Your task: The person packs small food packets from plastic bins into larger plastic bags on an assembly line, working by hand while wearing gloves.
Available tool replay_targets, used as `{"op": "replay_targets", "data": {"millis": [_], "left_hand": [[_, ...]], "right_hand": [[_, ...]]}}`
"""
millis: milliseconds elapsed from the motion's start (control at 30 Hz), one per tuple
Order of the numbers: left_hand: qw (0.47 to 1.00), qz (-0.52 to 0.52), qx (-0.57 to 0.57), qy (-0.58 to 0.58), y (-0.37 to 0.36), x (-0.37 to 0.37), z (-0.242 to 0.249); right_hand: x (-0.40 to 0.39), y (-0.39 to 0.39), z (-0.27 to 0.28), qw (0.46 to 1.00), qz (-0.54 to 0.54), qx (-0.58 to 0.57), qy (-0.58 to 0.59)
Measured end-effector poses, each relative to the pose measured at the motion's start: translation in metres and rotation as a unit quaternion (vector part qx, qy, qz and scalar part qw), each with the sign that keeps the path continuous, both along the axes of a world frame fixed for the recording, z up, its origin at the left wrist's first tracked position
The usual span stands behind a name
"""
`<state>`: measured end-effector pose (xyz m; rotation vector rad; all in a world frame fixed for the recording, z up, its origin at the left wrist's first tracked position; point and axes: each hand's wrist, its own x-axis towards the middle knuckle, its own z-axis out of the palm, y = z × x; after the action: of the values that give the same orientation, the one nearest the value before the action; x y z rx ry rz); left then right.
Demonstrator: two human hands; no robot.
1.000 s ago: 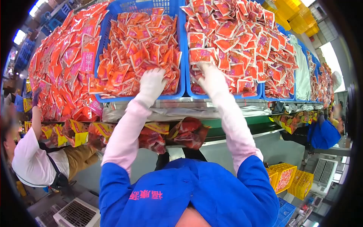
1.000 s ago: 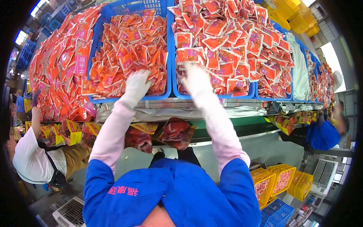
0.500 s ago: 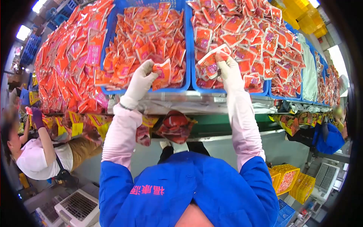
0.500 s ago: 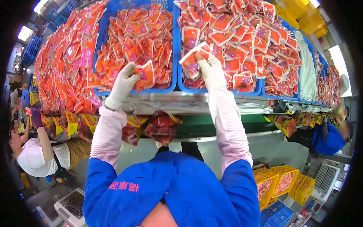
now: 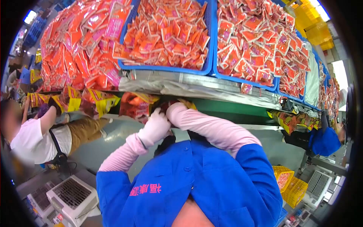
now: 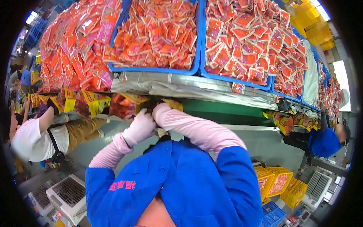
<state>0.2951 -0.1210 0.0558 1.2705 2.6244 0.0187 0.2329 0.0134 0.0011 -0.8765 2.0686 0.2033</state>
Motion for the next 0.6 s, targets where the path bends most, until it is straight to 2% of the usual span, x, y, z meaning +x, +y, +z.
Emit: {"op": "replay_targets", "data": {"millis": [33, 67, 100, 167, 233, 300, 367, 400, 433, 500, 567, 600], "left_hand": [[0.999, -0.023, -0.022, 0.014, -0.004, 0.001, -0.006], [1.0, -0.017, 0.002, 0.017, -0.008, 0.002, -0.014], [0.999, -0.011, 0.027, 0.02, -0.01, 0.003, -0.018], [0.999, 0.009, 0.032, 0.033, -0.014, 0.001, -0.016], [1.0, 0.011, 0.016, -0.008, -0.026, -0.007, -0.008], [0.99, 0.021, -0.017, -0.136, -0.039, -0.024, 0.027], [0.95, 0.127, 0.071, -0.275, -0.039, -0.069, 0.09], [0.954, 0.155, 0.128, -0.224, -0.042, -0.097, 0.106], [0.951, 0.181, 0.183, -0.171, -0.046, -0.131, 0.117], [0.945, 0.246, 0.212, -0.024, -0.048, -0.214, 0.117], [0.929, 0.254, 0.263, 0.06, -0.035, -0.317, 0.113], [0.914, 0.282, 0.279, 0.081, -0.031, -0.373, 0.09]], "right_hand": [[0.001, -0.008, -0.053, 1.0, 0.005, -0.011, 0.009], [0.003, -0.012, -0.114, 0.999, 0.003, -0.027, 0.029], [0.012, -0.013, -0.198, 0.995, -0.013, -0.062, 0.077], [-0.003, -0.015, -0.113, 0.999, 0.002, -0.053, 0.001], [-0.02, -0.004, -0.027, 0.993, 0.013, -0.102, -0.055], [-0.047, 0.024, 0.084, 0.972, 0.002, -0.214, -0.097], [-0.09, 0.064, 0.162, 0.916, -0.1, -0.372, -0.108], [-0.12, 0.081, 0.185, 0.917, -0.165, -0.356, -0.07], [-0.155, 0.096, 0.2, 0.912, -0.23, -0.34, -0.032], [-0.248, 0.127, 0.153, 0.854, -0.261, -0.422, 0.158], [-0.347, 0.137, 0.123, 0.833, -0.336, -0.38, 0.222], [-0.391, 0.135, 0.103, 0.83, -0.333, -0.386, 0.226]]}}
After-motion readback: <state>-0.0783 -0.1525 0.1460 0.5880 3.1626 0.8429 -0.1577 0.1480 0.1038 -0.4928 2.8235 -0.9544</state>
